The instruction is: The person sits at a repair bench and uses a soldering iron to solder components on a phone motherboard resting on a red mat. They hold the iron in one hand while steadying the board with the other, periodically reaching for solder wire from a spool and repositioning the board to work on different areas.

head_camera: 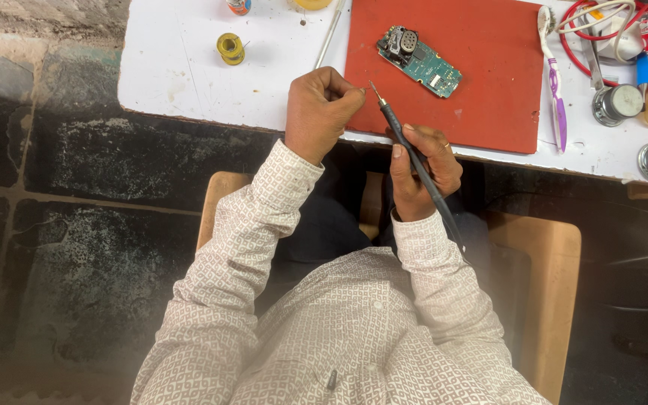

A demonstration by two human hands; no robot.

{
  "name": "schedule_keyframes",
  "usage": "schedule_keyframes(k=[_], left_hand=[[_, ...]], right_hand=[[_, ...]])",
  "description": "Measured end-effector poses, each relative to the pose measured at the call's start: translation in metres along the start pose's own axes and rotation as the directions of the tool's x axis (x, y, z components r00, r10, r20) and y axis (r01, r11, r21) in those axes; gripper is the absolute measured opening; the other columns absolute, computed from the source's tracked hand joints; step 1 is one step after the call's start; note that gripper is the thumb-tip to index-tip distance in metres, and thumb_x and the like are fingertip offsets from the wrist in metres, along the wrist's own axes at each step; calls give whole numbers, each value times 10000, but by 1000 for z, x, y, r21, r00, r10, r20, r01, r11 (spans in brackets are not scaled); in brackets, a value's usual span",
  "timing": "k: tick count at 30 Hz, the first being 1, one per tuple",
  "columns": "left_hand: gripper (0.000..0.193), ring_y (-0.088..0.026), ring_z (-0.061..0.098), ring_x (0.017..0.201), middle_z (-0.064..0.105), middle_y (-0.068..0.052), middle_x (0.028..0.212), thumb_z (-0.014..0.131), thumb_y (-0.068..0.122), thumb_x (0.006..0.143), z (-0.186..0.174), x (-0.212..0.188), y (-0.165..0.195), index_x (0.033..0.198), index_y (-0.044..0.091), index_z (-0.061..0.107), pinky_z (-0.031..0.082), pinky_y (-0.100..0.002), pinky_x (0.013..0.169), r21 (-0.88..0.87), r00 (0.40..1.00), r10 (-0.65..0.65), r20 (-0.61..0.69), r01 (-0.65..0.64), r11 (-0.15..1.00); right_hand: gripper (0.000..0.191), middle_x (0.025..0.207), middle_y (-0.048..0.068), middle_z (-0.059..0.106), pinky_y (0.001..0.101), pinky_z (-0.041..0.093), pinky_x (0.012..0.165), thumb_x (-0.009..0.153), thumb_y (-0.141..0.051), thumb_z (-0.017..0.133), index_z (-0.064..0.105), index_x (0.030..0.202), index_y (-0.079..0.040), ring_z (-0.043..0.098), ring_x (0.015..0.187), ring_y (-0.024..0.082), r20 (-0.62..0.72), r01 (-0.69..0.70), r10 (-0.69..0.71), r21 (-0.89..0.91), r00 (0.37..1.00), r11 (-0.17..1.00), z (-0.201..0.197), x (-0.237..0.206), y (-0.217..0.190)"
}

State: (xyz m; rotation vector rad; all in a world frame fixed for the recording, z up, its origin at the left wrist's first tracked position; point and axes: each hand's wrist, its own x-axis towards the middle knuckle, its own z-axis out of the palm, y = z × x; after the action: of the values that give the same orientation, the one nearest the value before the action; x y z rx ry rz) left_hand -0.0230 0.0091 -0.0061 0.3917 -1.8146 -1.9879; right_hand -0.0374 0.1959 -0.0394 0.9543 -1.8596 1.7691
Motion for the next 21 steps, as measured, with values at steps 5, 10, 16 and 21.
schedule_keyframes(k=[5,10,16,21], left_hand=[[142,-21,465,444,592,1,565,731,53,816,0,0,-1,724,22,628,377,-192,391,-21,1000,-10,1,10,1000],[134,-22,475,459,599,1,581,729,52,815,1,0,-3,732,18,630,390,-194,400,-21,1000,1,-1,-1,1000],[135,-22,483,477,606,1,595,736,55,818,0,0,-4,736,16,637,395,-197,413,-22,1000,14,1,-14,1000],[136,-23,474,470,600,1,587,733,54,816,1,0,-3,732,19,633,388,-197,409,-19,1000,4,-6,-4,1000]], right_hand=[[210,1003,109,734,204,503,663,977,-61,738,705,1181,-21,574,744,74,-23,-28,28,-22,999,999,0,1,-1],[208,1067,110,732,232,561,747,1020,-66,727,688,1222,-33,653,861,117,11,3,-4,20,1000,1000,0,2,-4],[208,1007,97,725,199,503,656,988,-56,732,696,1190,-24,575,734,71,-8,-20,20,-11,1000,1000,1,2,-3],[207,1001,94,728,203,482,647,987,-65,737,700,1187,-24,544,701,63,-16,-16,16,-13,1000,1000,0,2,0]])
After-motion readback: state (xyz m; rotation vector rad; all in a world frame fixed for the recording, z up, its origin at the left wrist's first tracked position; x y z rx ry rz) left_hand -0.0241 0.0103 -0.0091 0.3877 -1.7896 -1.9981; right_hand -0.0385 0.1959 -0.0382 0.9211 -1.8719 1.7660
